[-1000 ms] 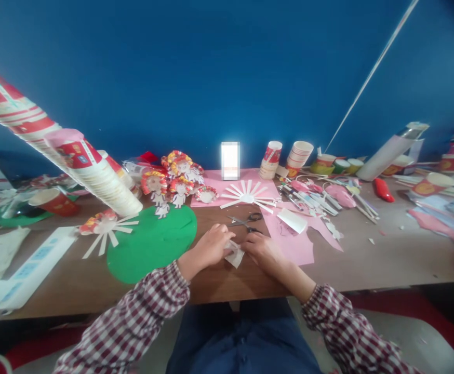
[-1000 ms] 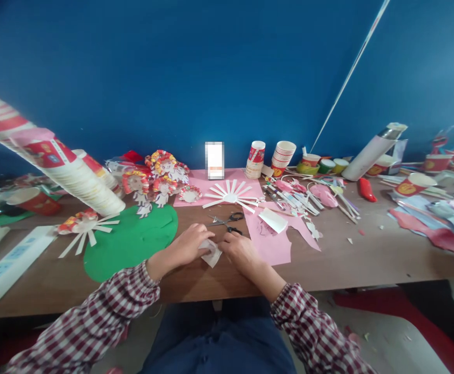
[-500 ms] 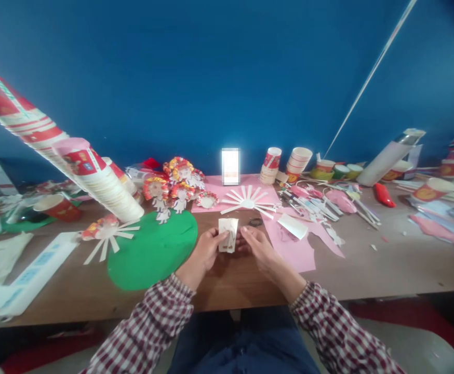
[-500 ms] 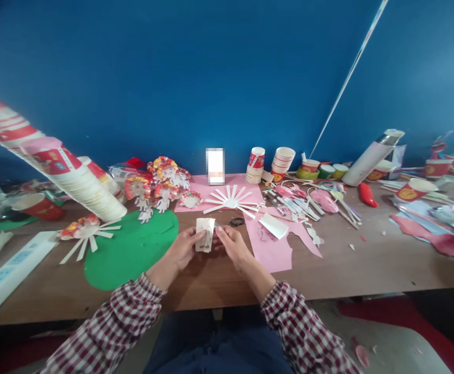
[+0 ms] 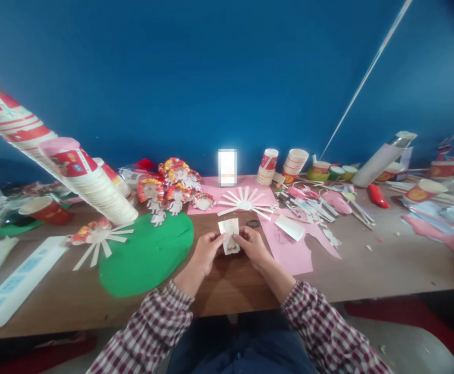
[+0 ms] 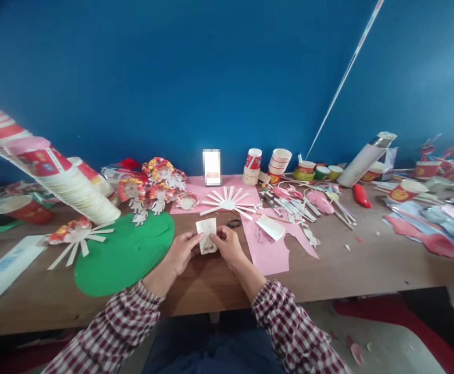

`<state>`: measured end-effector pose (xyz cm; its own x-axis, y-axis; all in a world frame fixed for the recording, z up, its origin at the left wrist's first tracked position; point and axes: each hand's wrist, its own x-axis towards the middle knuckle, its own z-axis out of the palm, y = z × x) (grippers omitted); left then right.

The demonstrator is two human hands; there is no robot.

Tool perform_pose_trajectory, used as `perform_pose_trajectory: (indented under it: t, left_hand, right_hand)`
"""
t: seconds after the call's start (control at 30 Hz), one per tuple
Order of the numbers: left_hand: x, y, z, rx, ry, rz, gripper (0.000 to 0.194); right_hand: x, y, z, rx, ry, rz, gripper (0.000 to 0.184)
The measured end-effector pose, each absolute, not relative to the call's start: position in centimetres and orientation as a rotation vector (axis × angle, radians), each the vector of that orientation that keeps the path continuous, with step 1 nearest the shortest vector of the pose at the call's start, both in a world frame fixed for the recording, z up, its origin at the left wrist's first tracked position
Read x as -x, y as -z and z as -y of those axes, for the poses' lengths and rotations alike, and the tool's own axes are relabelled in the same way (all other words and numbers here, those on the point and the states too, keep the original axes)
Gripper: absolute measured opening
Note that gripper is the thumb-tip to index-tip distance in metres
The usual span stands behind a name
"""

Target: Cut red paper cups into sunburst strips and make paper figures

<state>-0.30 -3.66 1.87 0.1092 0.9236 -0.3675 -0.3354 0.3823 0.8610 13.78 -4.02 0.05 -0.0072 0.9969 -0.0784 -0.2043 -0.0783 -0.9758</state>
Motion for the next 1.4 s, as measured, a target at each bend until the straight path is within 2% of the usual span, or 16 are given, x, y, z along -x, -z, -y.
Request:
perform_pose_trajectory:
  t: [0.77,1.4]
  left_hand:
    - [1.0,-2.0,3.5,-0.681,-0.981,-1.065,0.048]
    - [1.0,-1.6,3.3,-0.62,-1.073,-1.142,0.031]
  right_hand:
    - [-13.7,0.0,4.0,1.103,-1.384,0.955,0.025]
    - [-13.7,-0.6,4.3,1.091,-1.387,1.022,0.031]
